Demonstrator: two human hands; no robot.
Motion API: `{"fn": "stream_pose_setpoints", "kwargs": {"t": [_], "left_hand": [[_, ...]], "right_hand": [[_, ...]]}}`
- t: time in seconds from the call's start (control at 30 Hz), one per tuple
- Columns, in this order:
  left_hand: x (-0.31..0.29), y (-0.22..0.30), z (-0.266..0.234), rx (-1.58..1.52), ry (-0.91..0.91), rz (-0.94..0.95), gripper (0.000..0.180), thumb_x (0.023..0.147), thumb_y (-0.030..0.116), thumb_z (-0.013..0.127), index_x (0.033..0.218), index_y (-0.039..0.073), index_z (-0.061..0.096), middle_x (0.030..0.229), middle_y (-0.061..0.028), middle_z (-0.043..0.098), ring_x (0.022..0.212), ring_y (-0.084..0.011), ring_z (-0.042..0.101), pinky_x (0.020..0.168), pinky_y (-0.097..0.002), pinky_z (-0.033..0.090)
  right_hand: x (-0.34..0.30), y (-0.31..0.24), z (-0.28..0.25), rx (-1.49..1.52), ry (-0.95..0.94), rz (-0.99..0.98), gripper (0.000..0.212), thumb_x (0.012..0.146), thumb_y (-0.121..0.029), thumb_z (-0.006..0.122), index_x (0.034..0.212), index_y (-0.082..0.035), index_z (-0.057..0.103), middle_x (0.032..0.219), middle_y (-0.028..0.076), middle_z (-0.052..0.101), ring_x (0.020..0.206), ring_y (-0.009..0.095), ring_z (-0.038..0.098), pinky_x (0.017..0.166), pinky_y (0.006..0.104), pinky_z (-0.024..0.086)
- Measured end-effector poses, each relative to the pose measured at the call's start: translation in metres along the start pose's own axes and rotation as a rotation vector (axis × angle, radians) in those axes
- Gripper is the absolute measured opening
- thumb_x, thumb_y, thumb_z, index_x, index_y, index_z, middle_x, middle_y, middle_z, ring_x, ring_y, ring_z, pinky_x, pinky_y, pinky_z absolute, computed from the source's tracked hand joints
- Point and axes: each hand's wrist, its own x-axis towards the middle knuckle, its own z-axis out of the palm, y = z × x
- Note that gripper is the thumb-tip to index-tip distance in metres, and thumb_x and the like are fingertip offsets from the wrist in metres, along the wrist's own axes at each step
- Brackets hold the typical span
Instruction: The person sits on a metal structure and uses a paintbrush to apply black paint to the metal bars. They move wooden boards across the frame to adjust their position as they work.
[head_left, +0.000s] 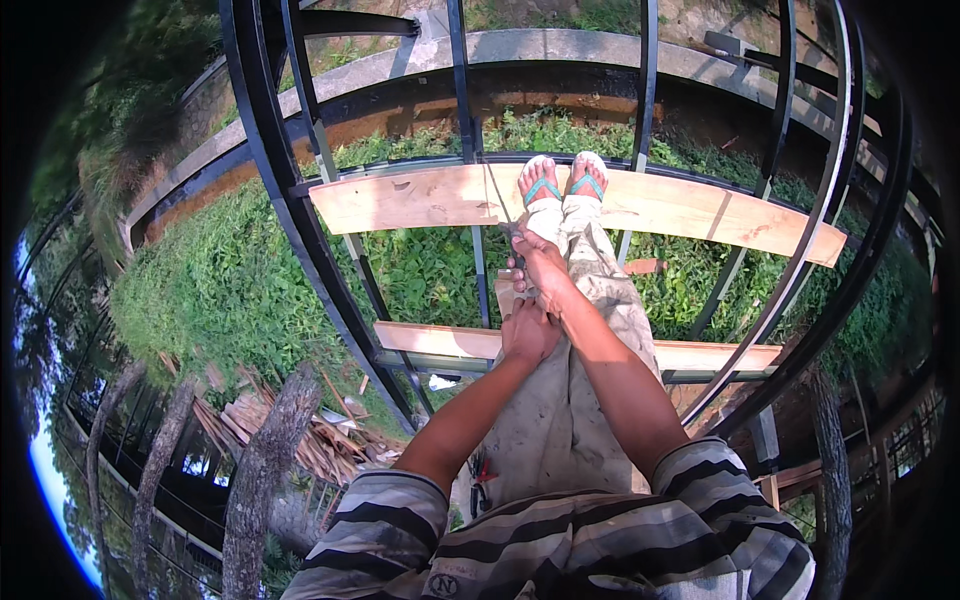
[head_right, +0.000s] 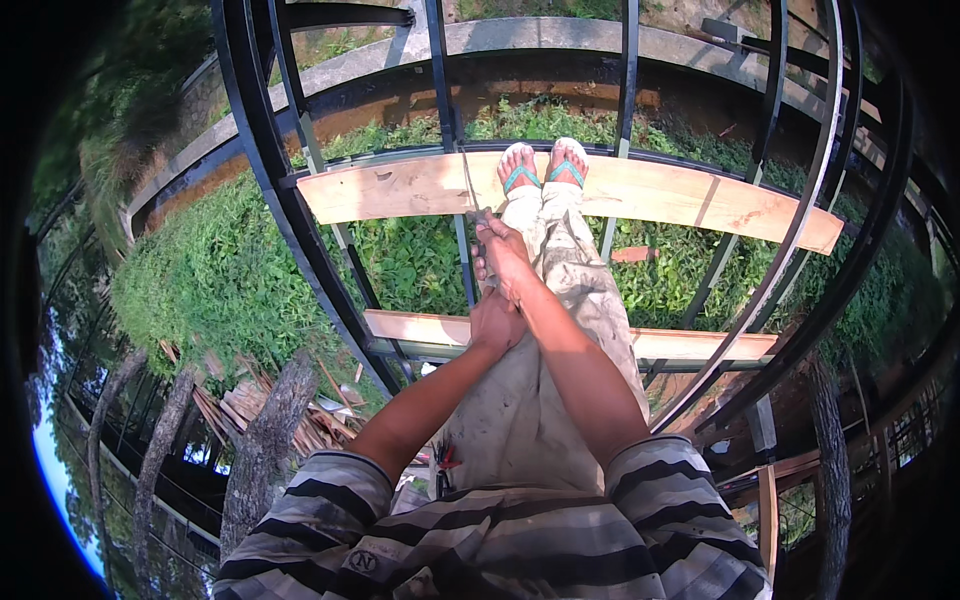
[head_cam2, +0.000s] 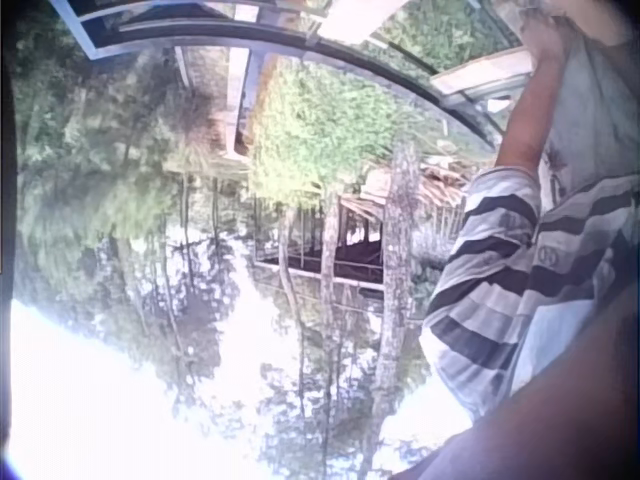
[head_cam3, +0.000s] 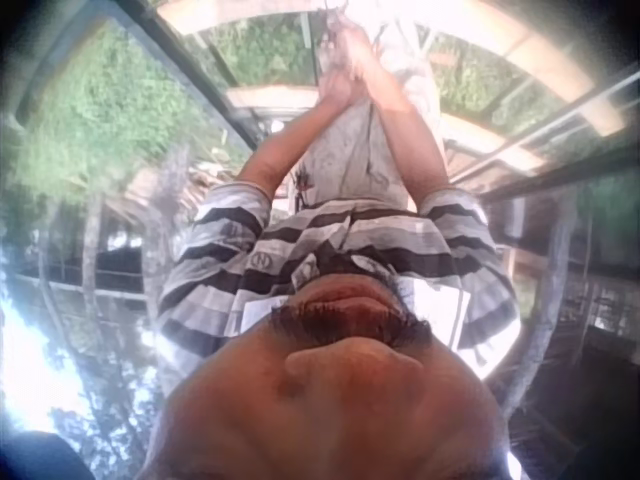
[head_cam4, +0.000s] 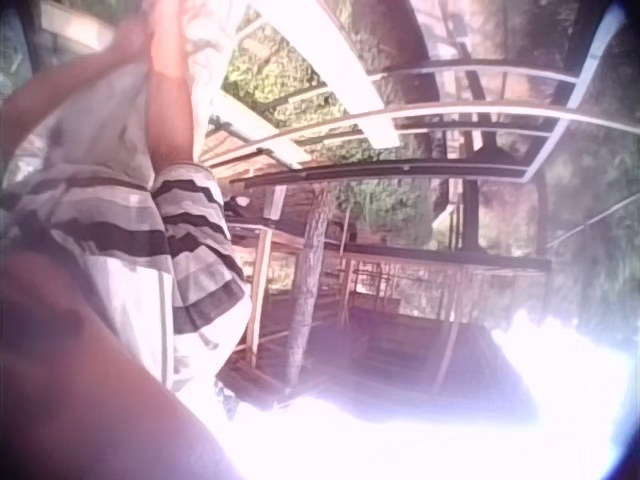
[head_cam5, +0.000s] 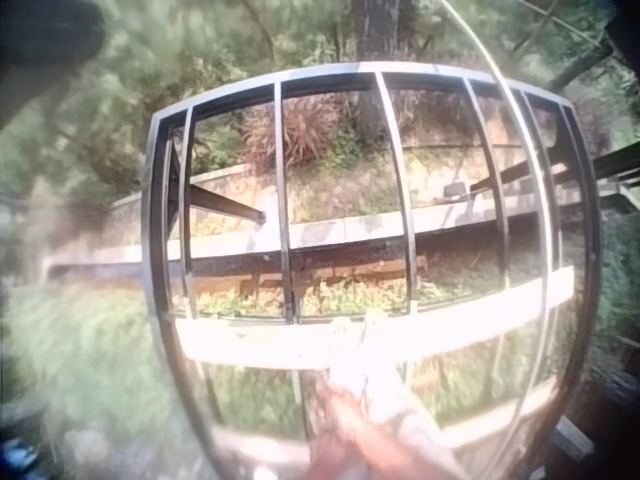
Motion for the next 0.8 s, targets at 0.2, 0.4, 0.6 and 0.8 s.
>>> {"fn": "stream_pose_setpoints", "kwargs": {"t": [0.2, 0.4, 0.6, 0.8], "left_hand": [[-0.005, 0.003, -0.007, -0.080, -0.012, -0.119, 0.039, 0.089, 0.028, 0.061, 0.117, 0.003, 0.066, 0.118, -0.0173, 0.069, 0.114, -0.0344, 0.063, 0.094, -0.0479, 0.054], [-0.034, -0.027, -0.072, -0.204, 0.187, -0.063, 0.042, 0.089, 0.032, 0.061, 0.124, 0.009, 0.066, 0.121, -0.0165, 0.069, 0.116, -0.0361, 0.063, 0.096, -0.0496, 0.053], [-0.066, -0.091, -0.097, -0.286, 0.268, -0.168, 0.042, 0.091, 0.034, 0.059, 0.123, 0.008, 0.067, 0.125, -0.0131, 0.066, 0.121, -0.0349, 0.059, 0.100, -0.0485, 0.052], [-0.041, -0.130, -0.067, -0.063, 0.277, -0.173, 0.040, 0.089, 0.032, 0.061, 0.119, 0.007, 0.066, 0.129, -0.0129, 0.060, 0.121, -0.0370, 0.057, 0.098, -0.0522, 0.052]], "right_hand": [[0.001, 0.013, -0.010, 0.029, 0.053, -0.042, 0.050, 0.105, -0.022, 0.058, 0.153, -0.024, 0.044, 0.078, 0.003, 0.054, 0.052, 0.011, 0.044, 0.043, 0.0261, 0.038], [-0.035, -0.014, 0.000, -0.187, 0.027, -0.237, 0.057, 0.106, -0.022, 0.058, 0.159, -0.023, 0.038, 0.076, 0.002, 0.055, 0.049, 0.010, 0.047, 0.040, 0.0260, 0.037], [-0.084, -0.028, 0.056, -0.336, -0.055, -0.276, 0.057, 0.108, -0.023, 0.055, 0.161, -0.026, 0.036, 0.078, 0.002, 0.057, 0.048, 0.009, 0.047, 0.039, 0.0258, 0.038], [-0.040, 0.009, 0.137, -0.448, -0.096, -0.219, 0.056, 0.108, -0.027, 0.057, 0.161, -0.026, 0.038, 0.079, 0.002, 0.057, 0.049, 0.009, 0.047, 0.041, 0.0256, 0.039]]}}
